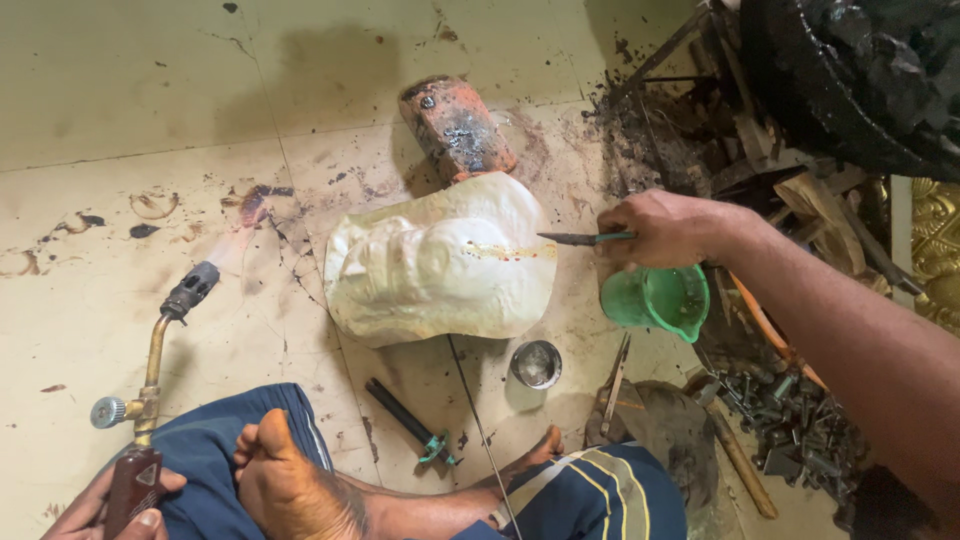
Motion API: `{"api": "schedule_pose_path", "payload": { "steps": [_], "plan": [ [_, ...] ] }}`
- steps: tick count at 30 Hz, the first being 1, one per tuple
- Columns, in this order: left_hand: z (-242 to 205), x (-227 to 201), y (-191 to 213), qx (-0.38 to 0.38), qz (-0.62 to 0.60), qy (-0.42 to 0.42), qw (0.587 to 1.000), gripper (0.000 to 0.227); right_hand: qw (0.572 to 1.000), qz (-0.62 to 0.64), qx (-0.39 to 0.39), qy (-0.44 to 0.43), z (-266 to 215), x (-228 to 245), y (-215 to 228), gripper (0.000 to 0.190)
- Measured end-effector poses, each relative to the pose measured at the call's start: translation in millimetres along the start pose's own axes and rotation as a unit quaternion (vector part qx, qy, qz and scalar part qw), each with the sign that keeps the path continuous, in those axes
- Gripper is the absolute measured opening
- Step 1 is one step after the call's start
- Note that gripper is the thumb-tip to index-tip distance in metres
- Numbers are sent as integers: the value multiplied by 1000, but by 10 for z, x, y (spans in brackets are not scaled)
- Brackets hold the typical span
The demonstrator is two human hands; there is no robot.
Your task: The person sits on the floor and uses a blowtorch to heat a metal object placed on a brick. They apply solder with a thin rod along a seam, then cool the area with water from a green cup. The process is repeated along the seam.
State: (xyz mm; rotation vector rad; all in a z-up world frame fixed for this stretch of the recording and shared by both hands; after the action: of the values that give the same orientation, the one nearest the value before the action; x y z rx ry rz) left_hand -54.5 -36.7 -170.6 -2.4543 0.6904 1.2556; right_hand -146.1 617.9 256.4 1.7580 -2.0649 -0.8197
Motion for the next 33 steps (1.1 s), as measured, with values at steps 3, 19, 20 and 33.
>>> {"api": "schedule_pose_path", "payload": {
  "steps": [3,19,20,33],
  "plan": [
    [-22,-47,-37,-12,-22,38,999,45,997,51,32,-43,-7,39,27,42],
    [-475,-1008,-494,-139,-164,-184,959,59,964,220,-104,-104,-1030,480,1183,36],
    [-476,-993,-507,-137,-169,-193,957,59,954,252,-123,-101,-1093,492,1183,32],
    [-550,-1099,-482,-92,-123,-46,987,37,572,769,-282,-41,-238,974,-1904,21]
  ]
}}
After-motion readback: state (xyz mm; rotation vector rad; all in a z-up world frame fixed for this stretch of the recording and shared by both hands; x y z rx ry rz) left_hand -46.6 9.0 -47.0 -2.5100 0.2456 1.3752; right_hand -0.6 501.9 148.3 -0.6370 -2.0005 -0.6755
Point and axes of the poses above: each hand's wrist, its own z-axis towards the middle knuckle, its own y-axis out of the back of the hand, x = y × z, the point moved 5 cm from there along z, towards the middle knuckle, and after that the axes turned 1 degree about z, right-handed, at the moved point
